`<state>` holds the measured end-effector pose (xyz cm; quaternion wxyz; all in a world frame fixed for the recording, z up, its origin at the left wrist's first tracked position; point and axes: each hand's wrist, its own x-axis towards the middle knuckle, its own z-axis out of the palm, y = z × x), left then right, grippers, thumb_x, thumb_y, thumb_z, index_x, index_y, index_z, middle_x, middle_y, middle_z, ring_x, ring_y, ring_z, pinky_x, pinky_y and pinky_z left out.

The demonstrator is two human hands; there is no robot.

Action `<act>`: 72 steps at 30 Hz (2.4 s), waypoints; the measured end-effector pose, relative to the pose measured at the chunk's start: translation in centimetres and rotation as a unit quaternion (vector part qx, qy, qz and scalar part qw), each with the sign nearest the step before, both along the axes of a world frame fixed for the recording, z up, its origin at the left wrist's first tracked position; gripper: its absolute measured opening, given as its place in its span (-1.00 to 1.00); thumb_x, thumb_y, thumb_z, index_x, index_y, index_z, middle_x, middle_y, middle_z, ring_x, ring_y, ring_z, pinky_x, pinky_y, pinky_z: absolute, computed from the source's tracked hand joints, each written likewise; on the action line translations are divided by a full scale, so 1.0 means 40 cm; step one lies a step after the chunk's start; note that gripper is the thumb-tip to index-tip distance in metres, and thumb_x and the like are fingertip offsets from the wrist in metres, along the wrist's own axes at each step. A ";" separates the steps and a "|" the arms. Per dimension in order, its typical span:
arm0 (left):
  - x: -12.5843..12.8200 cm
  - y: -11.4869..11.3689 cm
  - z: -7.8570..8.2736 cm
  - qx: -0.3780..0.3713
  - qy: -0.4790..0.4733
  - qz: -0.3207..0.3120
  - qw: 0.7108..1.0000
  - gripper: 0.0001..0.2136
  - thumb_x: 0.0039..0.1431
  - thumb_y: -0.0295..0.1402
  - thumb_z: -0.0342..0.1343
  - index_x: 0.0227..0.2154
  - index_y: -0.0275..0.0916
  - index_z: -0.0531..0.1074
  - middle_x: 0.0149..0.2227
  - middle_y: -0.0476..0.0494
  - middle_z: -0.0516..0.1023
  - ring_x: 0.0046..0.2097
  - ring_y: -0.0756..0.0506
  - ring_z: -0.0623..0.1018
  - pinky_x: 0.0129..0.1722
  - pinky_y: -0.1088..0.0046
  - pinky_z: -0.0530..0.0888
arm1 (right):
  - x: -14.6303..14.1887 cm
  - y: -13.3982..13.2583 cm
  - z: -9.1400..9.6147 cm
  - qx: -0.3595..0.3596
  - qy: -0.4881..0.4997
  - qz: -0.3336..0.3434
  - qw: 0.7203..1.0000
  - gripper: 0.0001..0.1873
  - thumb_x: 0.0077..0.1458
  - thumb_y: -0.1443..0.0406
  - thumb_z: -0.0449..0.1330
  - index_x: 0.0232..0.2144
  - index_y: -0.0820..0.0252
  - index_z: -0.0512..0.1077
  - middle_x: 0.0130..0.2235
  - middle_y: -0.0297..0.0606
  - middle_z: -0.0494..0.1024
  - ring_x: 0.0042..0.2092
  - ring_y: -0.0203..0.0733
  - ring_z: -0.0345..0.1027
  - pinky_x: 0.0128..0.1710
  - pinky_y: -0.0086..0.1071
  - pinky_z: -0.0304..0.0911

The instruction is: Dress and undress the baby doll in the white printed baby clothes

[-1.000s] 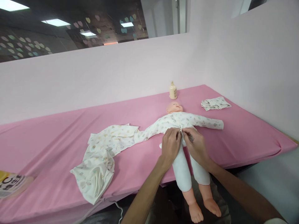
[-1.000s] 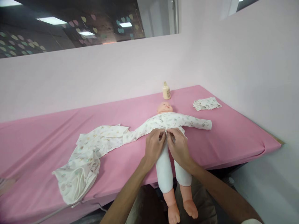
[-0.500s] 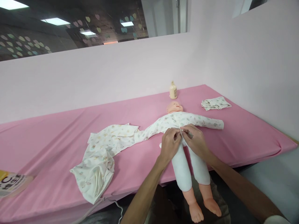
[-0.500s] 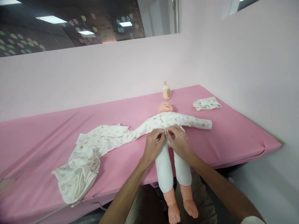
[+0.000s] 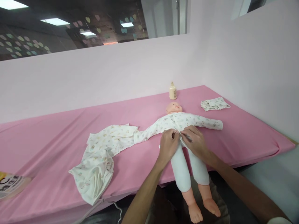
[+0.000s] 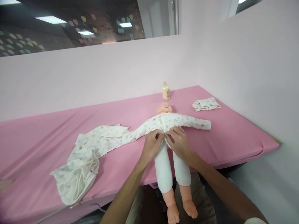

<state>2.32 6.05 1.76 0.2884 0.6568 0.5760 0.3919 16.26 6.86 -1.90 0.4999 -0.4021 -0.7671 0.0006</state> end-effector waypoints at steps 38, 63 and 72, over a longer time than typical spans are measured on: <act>-0.182 0.081 -0.035 0.002 0.230 0.012 0.973 -0.77 0.17 -0.20 -0.10 -0.41 -0.21 0.38 -0.41 -0.06 0.48 -0.36 -0.08 0.41 -0.35 0.44 0.30 | 0.215 0.134 -0.030 -0.278 -0.014 0.022 0.960 -0.82 0.10 0.30 0.14 -0.53 0.22 0.39 -0.47 -0.35 0.43 -0.41 -0.29 0.23 -0.37 -0.41 0.09; -0.144 0.101 -0.087 0.001 0.481 0.044 0.876 -0.86 0.19 -0.50 -0.16 -0.24 -0.25 0.26 -0.25 -0.24 0.52 -0.28 -0.21 0.51 -0.43 0.41 0.18 | 0.331 0.409 0.065 -0.326 -0.064 -0.202 0.921 -0.69 0.08 0.43 0.09 -0.09 0.33 0.37 0.05 0.09 0.39 0.10 0.05 0.18 0.02 -0.23 0.11; -0.166 0.107 -0.102 0.023 0.387 0.043 0.921 -0.85 0.22 -0.42 -0.18 -0.25 -0.22 0.28 -0.27 -0.20 0.53 -0.27 -0.19 0.49 -0.37 0.39 0.26 | 0.349 0.440 0.105 -0.330 0.110 -0.246 0.905 -0.89 0.16 0.35 0.06 -0.38 0.27 0.35 -0.29 -0.16 0.46 -0.24 -0.18 0.33 -0.25 -0.30 0.24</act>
